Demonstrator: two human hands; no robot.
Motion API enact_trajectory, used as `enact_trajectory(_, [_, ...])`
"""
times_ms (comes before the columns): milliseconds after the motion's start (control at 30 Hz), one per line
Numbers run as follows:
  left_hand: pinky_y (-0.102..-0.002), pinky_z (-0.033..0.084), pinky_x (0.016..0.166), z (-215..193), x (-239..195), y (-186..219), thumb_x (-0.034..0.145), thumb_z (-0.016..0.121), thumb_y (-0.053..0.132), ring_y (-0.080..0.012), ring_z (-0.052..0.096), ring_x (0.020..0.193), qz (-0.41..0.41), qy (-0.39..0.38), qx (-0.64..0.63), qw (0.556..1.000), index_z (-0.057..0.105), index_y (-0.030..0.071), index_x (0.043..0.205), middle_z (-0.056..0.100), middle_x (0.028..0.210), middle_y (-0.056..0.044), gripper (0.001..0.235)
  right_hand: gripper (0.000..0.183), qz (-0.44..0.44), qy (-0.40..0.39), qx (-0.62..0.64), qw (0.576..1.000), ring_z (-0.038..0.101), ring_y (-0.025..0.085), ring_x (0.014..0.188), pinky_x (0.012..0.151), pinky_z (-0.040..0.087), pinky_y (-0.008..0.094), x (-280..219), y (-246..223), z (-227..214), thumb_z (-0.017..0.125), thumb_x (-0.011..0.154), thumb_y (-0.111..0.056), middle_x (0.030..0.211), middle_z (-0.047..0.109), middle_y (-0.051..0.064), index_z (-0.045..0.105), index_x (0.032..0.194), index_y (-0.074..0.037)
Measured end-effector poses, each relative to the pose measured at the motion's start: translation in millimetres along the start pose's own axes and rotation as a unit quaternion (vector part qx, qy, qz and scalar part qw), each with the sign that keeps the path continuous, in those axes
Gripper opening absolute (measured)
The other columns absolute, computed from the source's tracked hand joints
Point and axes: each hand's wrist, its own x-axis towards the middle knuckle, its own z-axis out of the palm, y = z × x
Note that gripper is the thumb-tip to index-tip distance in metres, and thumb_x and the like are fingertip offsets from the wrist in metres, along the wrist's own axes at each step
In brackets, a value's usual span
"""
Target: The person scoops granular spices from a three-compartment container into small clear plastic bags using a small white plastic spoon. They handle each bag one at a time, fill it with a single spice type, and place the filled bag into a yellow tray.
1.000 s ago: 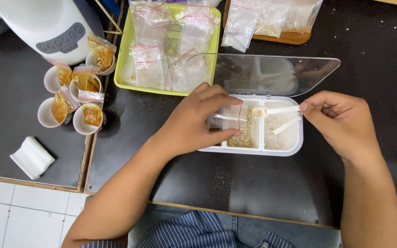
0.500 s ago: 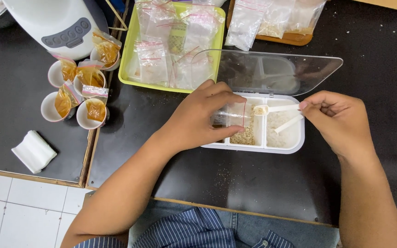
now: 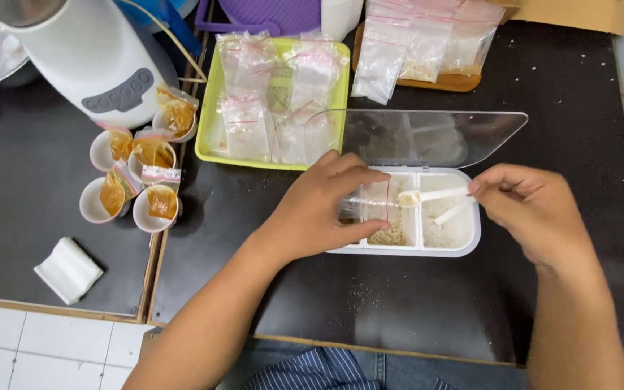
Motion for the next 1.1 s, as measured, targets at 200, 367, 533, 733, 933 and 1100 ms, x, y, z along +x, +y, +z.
enact_trajectory(200, [-0.039, 0.049, 0.083, 0, 1, -1, 0.091, 0.078, 0.036, -0.0261, 0.054, 0.098, -0.008, -0.009, 0.006, 1.000, 0.061, 0.012, 0.131, 0.062, 0.113, -0.008, 0.050, 0.012, -0.017, -0.009, 0.041, 0.999, 0.036, 0.006, 0.058, 0.052, 0.024, 0.023, -9, 9, 3, 0.065, 0.097, -0.001, 0.062, 0.048, -0.001, 0.074, 0.091, -0.006])
enact_trajectory(367, [-0.039, 0.049, 0.082, 0, 1, -1, 0.091, 0.080, 0.036, -0.0263, 0.053, 0.095, -0.004, 0.000, 0.016, 1.000, 0.062, 0.012, 0.130, 0.062, 0.113, -0.008, 0.050, 0.011, -0.021, -0.006, 0.039, 0.999, 0.033, 0.007, 0.055, 0.051, 0.022, 0.024, -4, 15, 1, 0.064, 0.098, -0.002, 0.059, 0.043, -0.001, 0.073, 0.091, -0.005])
enact_trajectory(533, [-0.038, 0.048, 0.083, 1, 1, -2, 0.091, 0.081, 0.034, -0.0265, 0.053, 0.095, -0.005, 0.004, 0.004, 1.000, 0.062, 0.012, 0.130, 0.061, 0.113, -0.008, 0.049, 0.011, -0.034, 0.014, 0.020, 0.999, 0.037, 0.005, 0.058, 0.051, 0.025, 0.021, -5, 14, 0, 0.066, 0.099, -0.004, 0.067, 0.055, -0.003, 0.073, 0.092, -0.009])
enact_trajectory(733, [-0.038, 0.048, 0.081, 1, 1, -3, 0.089, 0.083, 0.032, -0.0264, 0.052, 0.095, -0.004, 0.003, 0.012, 1.000, 0.063, 0.011, 0.130, 0.061, 0.112, -0.008, 0.050, 0.015, -0.038, 0.036, 0.040, 0.998, 0.036, 0.005, 0.058, 0.051, 0.024, 0.021, -6, 10, 3, 0.061, 0.097, 0.001, 0.066, 0.052, -0.003, 0.071, 0.091, -0.008])
enact_trajectory(933, [-0.039, 0.048, 0.080, 2, 1, -3, 0.090, 0.082, 0.032, -0.0268, 0.053, 0.095, -0.001, 0.002, 0.015, 1.000, 0.062, 0.011, 0.130, 0.061, 0.112, -0.008, 0.049, 0.013, -0.056, 0.032, 0.031, 0.997, 0.039, 0.003, 0.061, 0.054, 0.027, 0.019, -6, 15, 2, 0.064, 0.100, 0.000, 0.074, 0.059, -0.003, 0.072, 0.094, -0.009])
enact_trajectory(1100, [-0.038, 0.048, 0.080, 2, 0, -3, 0.091, 0.081, 0.033, -0.0265, 0.053, 0.095, -0.002, 0.000, 0.015, 1.000, 0.062, 0.011, 0.131, 0.060, 0.112, -0.008, 0.049, 0.016, -0.051, 0.034, 0.051, 0.997, 0.037, 0.005, 0.059, 0.052, 0.025, 0.022, -8, 10, 3, 0.059, 0.096, 0.003, 0.068, 0.053, -0.001, 0.071, 0.093, -0.007])
